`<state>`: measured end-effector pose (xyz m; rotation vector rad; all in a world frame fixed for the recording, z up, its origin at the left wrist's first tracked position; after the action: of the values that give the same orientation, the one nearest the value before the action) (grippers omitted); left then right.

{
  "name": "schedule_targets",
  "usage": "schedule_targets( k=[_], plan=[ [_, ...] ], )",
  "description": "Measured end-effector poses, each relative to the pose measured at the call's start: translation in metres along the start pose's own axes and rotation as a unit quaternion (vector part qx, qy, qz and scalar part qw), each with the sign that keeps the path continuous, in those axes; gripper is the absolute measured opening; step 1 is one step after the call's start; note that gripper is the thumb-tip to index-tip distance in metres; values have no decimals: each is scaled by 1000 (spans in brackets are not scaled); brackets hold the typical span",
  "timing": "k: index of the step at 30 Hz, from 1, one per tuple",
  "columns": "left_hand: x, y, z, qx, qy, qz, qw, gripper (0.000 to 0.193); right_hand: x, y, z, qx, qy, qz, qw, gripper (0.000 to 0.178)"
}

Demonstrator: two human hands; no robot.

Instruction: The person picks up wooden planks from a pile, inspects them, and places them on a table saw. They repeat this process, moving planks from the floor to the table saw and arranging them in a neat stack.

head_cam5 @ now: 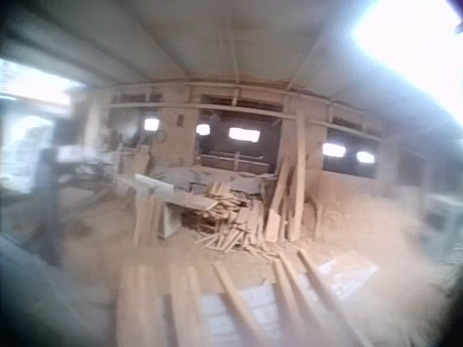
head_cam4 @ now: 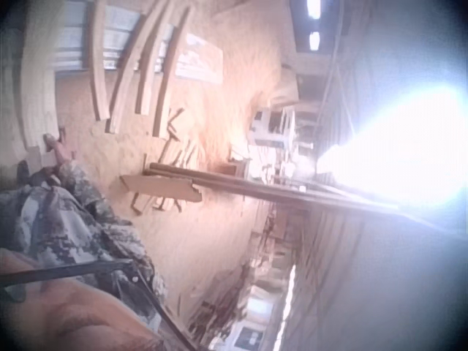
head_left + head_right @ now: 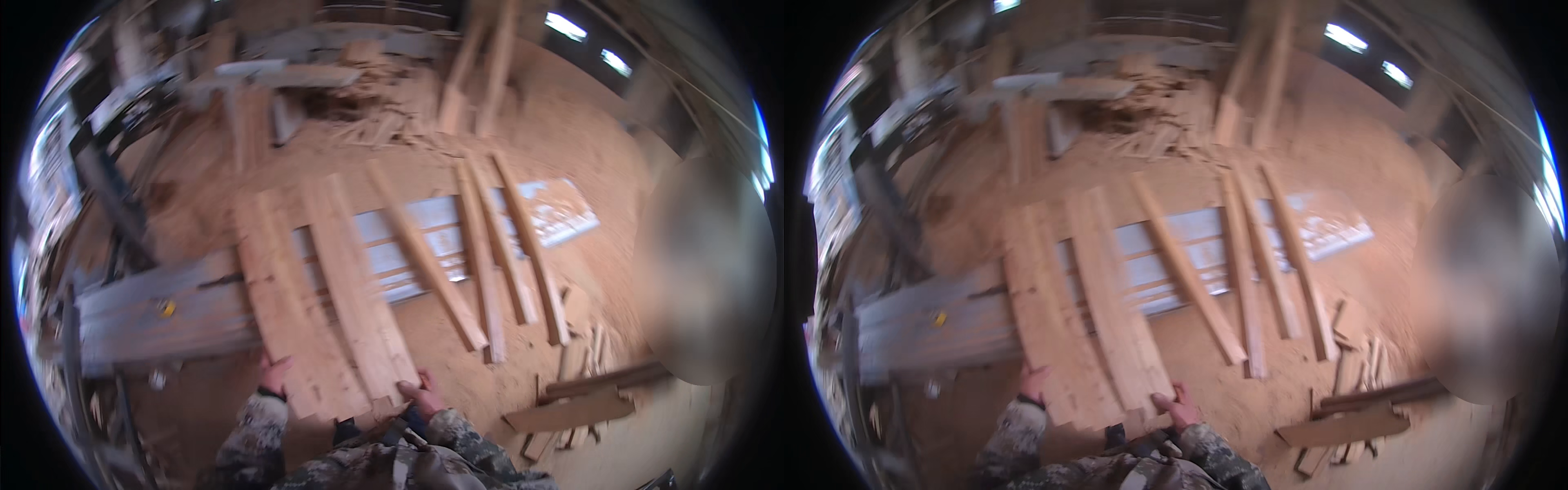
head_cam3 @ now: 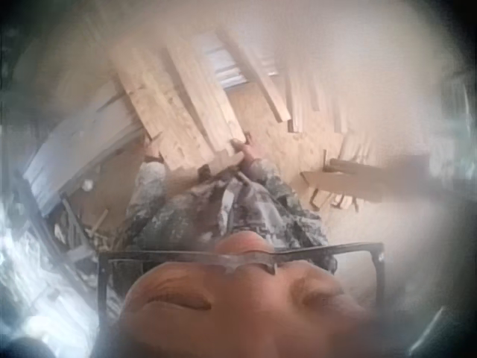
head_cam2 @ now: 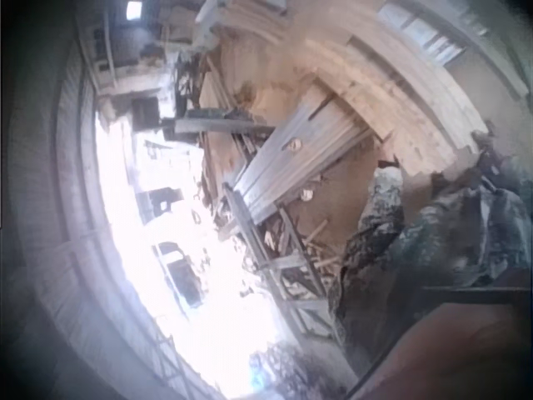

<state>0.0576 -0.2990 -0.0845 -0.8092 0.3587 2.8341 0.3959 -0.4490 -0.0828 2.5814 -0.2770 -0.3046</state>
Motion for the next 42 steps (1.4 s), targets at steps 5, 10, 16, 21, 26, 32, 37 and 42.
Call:
schedule_targets(
  k=[5,10,16,21,26,32,37,42],
  plan=[
    [-6,1,-5,-34,-94,38,994,70,-3,1,-1,50,-104,12,993,42],
    [-25,-1,-25,2,-59,27,998,76,14,9,-4,71,-137,36,987,42],
    [-20,-13,-36,7,-40,45,998,79,22,10,0,34,-153,15,988,40],
    [-17,-14,-36,-18,-51,22,998,78,22,11,3,47,-144,21,988,36],
    [-3,-8,-30,-39,-44,19,998,80,44,37,24,46,-247,124,960,23],
    [23,2,-37,29,-14,73,997,100,55,86,88,-86,-394,72,912,21],
    [59,13,-14,57,-48,91,993,106,23,89,96,-15,-163,-170,972,12],
    [74,15,-8,29,-51,85,995,111,-22,89,80,-104,-418,-239,870,20]
  ],
)
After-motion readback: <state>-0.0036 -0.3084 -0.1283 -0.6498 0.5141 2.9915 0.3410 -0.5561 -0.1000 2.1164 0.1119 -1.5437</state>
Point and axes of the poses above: each hand's wrist, its own y-axis away from the middle knuckle, its own x-axis out of the back of the hand, z = x × y, the point moved 5 cm from there along -y, towards the middle knuckle, and after that the axes turned 8 degrees about -z, right-handed, at the moved point
